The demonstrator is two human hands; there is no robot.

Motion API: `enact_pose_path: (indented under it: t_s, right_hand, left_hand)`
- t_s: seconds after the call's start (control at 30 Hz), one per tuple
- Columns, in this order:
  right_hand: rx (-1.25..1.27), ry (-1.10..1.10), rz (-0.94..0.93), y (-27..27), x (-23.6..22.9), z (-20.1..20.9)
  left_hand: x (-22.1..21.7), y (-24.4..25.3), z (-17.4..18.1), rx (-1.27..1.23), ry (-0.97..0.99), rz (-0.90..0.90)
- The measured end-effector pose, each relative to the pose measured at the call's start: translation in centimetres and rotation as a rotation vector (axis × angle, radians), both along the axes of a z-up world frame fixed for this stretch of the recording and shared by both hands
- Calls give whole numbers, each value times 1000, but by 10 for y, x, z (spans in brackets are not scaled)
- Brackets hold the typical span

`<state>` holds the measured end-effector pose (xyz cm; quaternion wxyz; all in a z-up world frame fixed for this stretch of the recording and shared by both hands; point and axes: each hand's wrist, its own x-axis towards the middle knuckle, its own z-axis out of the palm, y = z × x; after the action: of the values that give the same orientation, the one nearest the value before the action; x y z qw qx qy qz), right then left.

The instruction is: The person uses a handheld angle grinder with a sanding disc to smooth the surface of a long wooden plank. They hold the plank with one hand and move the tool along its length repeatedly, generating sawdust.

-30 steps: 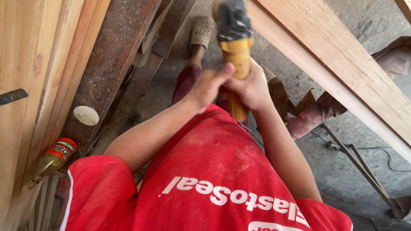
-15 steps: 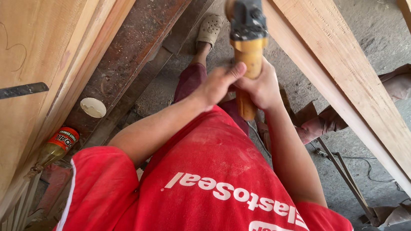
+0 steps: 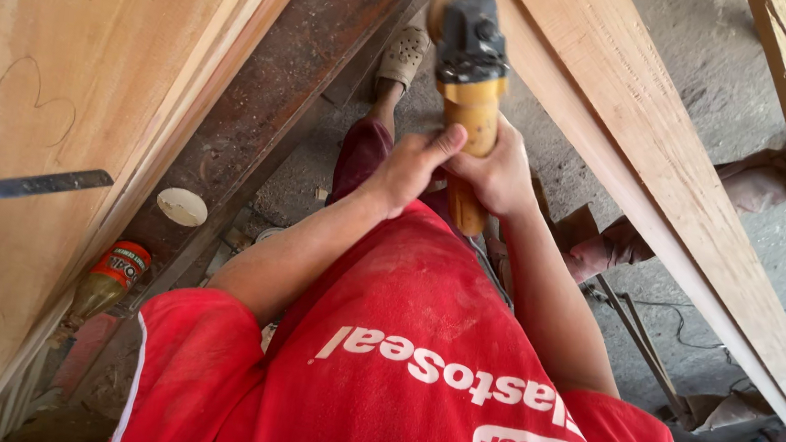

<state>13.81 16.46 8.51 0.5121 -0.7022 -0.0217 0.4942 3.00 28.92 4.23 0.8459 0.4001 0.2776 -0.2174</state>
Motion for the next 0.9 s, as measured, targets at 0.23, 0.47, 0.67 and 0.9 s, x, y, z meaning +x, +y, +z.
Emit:
enact_pose_path:
  t_s: [0.23,0.47,0.67,0.9]
  right_hand:
    - [30,-29,-17,7,5,-7]
    - [49,33,-55,-1,-5,0]
    - [-74,-81,60,34,8,-10]
    - [-5,-40,-96,-15,-13,-4]
  left_hand:
    - [9,14,2,-16,23,90]
    - [-2,-3,3,-27,114,74]
    - [7,40,2,-2,83,150]
    - [2,-2,7,7,-42,62]
